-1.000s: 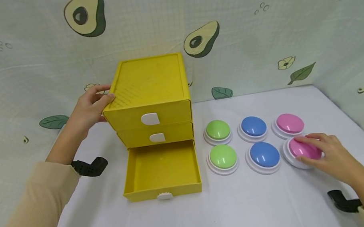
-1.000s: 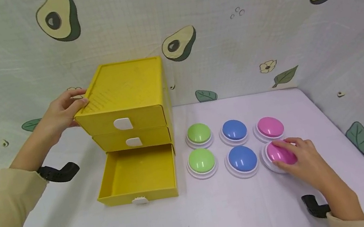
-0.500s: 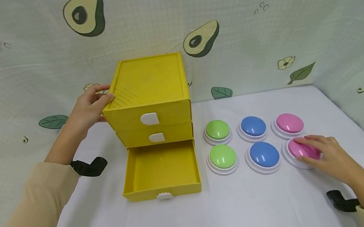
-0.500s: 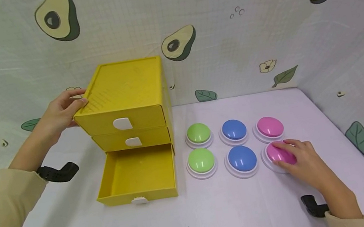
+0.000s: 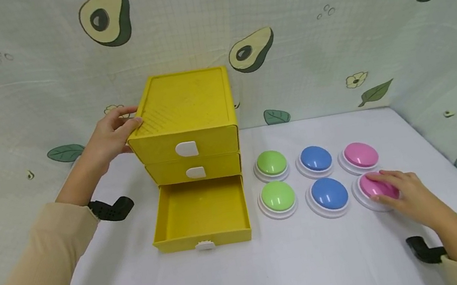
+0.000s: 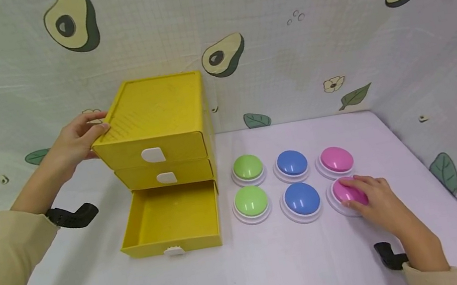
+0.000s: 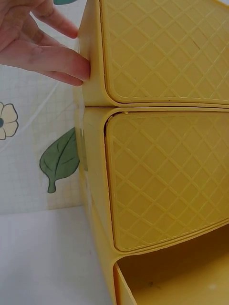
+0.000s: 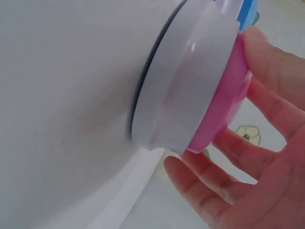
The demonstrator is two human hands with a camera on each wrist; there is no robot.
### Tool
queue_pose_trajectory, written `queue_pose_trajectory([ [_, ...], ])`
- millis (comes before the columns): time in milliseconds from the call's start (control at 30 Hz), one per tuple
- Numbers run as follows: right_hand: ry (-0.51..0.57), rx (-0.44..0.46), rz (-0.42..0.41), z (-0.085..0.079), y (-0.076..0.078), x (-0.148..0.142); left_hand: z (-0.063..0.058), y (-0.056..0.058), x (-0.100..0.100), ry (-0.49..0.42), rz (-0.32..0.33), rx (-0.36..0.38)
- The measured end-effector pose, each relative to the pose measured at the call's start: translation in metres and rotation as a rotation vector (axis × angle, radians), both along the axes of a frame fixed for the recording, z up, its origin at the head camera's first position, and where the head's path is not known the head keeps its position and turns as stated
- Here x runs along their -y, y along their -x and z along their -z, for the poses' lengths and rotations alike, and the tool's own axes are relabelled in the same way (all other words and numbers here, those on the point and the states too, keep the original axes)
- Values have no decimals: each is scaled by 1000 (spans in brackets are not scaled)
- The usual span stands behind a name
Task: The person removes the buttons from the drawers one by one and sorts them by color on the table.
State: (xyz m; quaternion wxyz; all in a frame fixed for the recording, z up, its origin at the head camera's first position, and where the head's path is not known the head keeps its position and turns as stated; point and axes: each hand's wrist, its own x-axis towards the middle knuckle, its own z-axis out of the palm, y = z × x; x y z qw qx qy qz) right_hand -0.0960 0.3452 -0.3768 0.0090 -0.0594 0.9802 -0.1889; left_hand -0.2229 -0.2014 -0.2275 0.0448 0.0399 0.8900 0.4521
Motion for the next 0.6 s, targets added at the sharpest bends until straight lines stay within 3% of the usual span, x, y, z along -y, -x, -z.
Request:
queue_pose_trajectory([
  [267, 22, 85, 33, -2, 0, 2, 1, 1, 0, -11, 6, 10],
  [600, 6, 71, 34, -5, -1, 6, 1, 1, 1, -14, -4, 6],
])
